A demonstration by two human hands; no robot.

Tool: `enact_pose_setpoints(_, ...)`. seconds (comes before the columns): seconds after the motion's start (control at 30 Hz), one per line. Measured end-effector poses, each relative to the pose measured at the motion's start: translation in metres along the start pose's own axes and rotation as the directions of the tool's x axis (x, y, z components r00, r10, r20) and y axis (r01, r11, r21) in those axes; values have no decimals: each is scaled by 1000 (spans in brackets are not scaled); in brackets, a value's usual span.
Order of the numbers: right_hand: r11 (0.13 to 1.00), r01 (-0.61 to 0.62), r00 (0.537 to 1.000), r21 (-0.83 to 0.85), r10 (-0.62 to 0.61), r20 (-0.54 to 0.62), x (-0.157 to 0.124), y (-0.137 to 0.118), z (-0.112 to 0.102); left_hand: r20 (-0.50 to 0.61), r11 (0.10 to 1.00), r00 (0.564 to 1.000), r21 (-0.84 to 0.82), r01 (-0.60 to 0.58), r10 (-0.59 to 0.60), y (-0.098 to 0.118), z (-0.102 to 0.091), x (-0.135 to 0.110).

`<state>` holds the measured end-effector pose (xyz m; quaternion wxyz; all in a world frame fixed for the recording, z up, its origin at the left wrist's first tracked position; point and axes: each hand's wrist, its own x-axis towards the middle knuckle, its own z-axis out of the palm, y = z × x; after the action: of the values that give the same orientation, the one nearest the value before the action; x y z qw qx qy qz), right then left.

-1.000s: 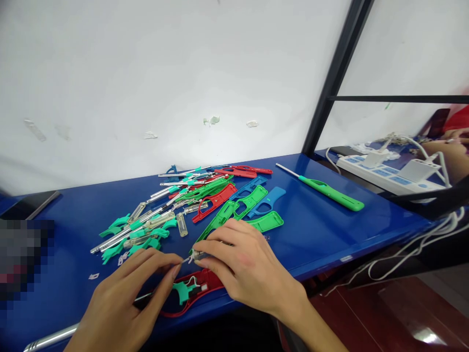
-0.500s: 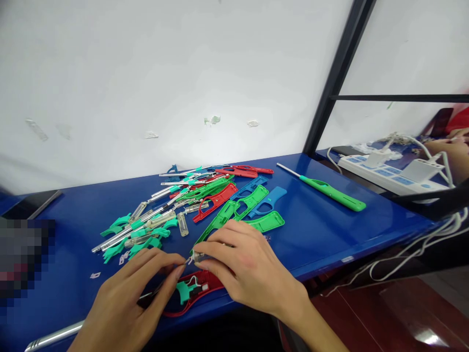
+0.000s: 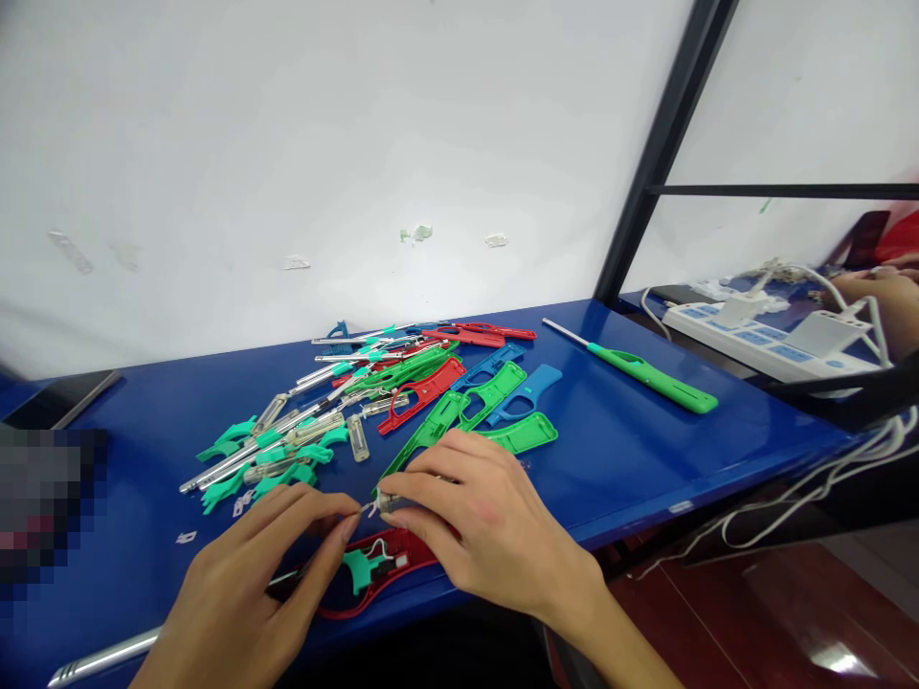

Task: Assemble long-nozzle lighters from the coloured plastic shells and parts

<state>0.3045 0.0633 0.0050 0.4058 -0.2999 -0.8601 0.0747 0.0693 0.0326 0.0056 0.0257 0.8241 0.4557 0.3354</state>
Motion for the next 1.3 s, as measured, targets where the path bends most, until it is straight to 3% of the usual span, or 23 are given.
enact_pose_setpoints(0.67,1000,-3,1000,5,3,15,-1,-1,0,-67,999,997,12,-38,39,3,1,3)
enact_pose_setpoints(1.3,1000,-3,1000,5,3,21,0,0,-1,-30,999,999,27,-24,25,1,1,1)
